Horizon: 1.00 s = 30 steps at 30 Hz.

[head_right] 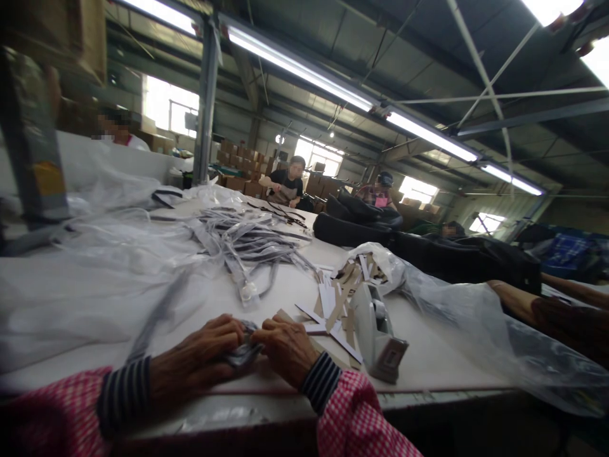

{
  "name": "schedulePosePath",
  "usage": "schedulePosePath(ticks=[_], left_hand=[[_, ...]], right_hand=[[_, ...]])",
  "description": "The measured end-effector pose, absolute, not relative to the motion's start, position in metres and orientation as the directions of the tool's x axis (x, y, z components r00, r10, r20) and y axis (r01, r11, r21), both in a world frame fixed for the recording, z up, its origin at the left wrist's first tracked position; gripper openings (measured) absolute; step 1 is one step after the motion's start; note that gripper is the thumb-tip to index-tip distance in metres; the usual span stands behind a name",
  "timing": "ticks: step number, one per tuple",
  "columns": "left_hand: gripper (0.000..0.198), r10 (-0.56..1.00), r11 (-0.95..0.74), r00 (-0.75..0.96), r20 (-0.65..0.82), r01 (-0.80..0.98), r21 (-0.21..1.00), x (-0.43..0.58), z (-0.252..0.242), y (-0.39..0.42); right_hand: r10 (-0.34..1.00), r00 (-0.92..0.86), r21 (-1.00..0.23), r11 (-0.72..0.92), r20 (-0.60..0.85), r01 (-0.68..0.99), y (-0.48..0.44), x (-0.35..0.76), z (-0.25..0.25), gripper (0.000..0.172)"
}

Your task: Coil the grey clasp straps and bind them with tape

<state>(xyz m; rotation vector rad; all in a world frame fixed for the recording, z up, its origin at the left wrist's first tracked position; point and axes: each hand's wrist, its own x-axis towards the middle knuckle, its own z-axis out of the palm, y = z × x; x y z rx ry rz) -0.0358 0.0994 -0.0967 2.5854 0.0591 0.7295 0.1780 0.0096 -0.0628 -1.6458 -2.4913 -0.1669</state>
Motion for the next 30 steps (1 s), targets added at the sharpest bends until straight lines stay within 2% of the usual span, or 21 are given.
schedulePosePath(ticks=[3, 8, 13, 18, 20, 24, 26, 30], left_hand=[[0.021, 0.225, -0.923, 0.841, 0.493, 0.022, 0.384, -0.033, -0.097, 0.097], [0.018, 0.355, -0.932, 0.787, 0.504, 0.255, 0.259, -0.023, -0.103, 0.087], [0.016, 0.324, -0.944, 0.783, 0.530, 0.234, 0.232, -0.021, -0.103, 0.086], [0.010, 0.380, -0.922, 0.799, 0.466, 0.286, 0.261, -0.024, -0.105, 0.090], [0.009, 0.392, -0.917, 0.793, 0.466, 0.294, 0.270, -0.025, -0.107, 0.092], [0.017, 0.376, -0.918, 0.786, 0.490, 0.245, 0.311, -0.028, -0.109, 0.095], [0.022, 0.421, -0.893, 0.764, 0.489, 0.257, 0.369, -0.031, -0.106, 0.096], [0.030, 0.617, -0.725, 0.693, 0.372, 0.318, 0.610, -0.038, -0.090, 0.096]], right_hand=[[0.903, -0.387, -0.021, 0.397, 0.187, 0.917, 0.011, 0.172, -0.061, 0.005], [0.910, -0.364, -0.120, 0.392, 0.200, 0.912, 0.015, 0.166, -0.065, 0.007], [0.908, -0.337, -0.211, 0.390, 0.249, 0.896, 0.015, 0.166, -0.072, 0.016], [0.913, -0.283, -0.234, 0.355, 0.293, 0.905, -0.004, 0.175, -0.073, 0.039], [0.923, -0.221, -0.264, 0.309, 0.316, 0.914, -0.014, 0.186, -0.071, 0.037], [0.918, -0.008, -0.399, 0.181, 0.397, 0.899, -0.039, 0.224, -0.064, 0.020], [0.898, 0.121, -0.472, 0.105, 0.424, 0.875, -0.053, 0.244, -0.058, 0.014], [0.867, 0.276, -0.518, -0.025, 0.414, 0.855, -0.077, 0.271, -0.048, 0.017]])
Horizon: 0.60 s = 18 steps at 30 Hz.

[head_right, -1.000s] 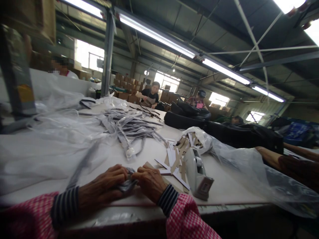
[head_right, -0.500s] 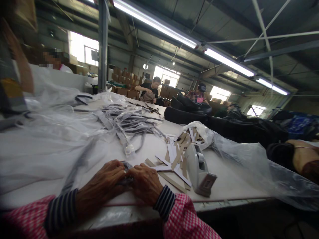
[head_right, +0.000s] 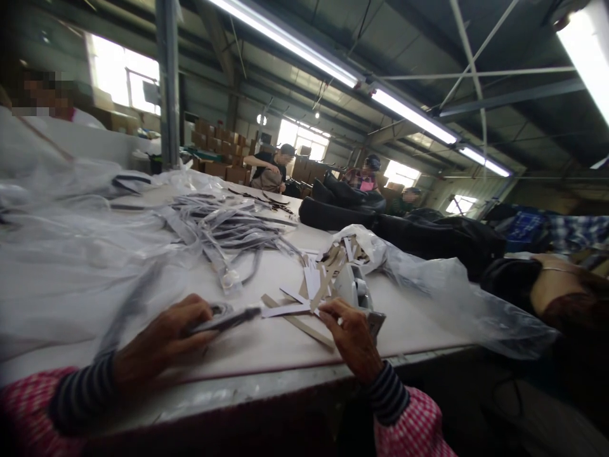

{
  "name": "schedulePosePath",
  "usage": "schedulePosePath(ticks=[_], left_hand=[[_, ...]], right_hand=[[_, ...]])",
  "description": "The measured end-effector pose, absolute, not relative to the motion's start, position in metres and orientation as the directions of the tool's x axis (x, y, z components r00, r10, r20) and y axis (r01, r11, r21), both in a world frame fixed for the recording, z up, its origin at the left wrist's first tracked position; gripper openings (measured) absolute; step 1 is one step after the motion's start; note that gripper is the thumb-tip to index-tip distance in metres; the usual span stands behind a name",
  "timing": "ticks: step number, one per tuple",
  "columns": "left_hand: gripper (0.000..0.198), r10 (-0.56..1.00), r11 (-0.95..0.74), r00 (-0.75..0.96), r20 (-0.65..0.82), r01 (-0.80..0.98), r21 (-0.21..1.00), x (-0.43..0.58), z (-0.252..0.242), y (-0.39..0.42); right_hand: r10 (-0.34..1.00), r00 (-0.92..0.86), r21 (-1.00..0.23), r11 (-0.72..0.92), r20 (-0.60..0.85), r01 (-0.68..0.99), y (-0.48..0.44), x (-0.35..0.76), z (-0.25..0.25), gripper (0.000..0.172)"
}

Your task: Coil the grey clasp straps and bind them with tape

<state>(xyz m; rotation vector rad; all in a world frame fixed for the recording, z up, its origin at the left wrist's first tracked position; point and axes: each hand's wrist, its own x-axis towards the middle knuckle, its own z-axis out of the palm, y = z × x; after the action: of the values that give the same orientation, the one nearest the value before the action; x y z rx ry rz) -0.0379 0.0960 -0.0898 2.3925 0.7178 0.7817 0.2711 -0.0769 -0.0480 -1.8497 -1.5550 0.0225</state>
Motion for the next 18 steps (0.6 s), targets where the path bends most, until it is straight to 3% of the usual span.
schedulePosePath(ticks=[4, 7, 14, 18], left_hand=[[0.040, 0.786, -0.454, 0.574, 0.230, 0.283, 0.845, -0.049, -0.077, 0.100], [0.047, 0.850, -0.290, 0.499, 0.169, 0.176, 0.941, -0.053, -0.076, 0.105], [0.046, 0.907, -0.055, 0.416, 0.067, -0.041, 0.998, -0.051, -0.081, 0.108], [0.041, 0.914, 0.129, 0.405, -0.029, -0.223, 0.966, -0.053, -0.080, 0.113]], right_hand=[[0.906, 0.249, -0.452, -0.073, 0.342, 0.889, -0.081, 0.277, -0.055, 0.012], [0.917, 0.201, -0.345, -0.075, 0.345, 0.936, -0.071, 0.275, -0.066, 0.011], [0.931, 0.045, -0.009, -0.045, 0.363, 0.999, -0.026, 0.262, -0.078, 0.021], [0.944, 0.011, 0.017, -0.018, 0.330, 1.000, -0.007, 0.260, -0.086, 0.017]])
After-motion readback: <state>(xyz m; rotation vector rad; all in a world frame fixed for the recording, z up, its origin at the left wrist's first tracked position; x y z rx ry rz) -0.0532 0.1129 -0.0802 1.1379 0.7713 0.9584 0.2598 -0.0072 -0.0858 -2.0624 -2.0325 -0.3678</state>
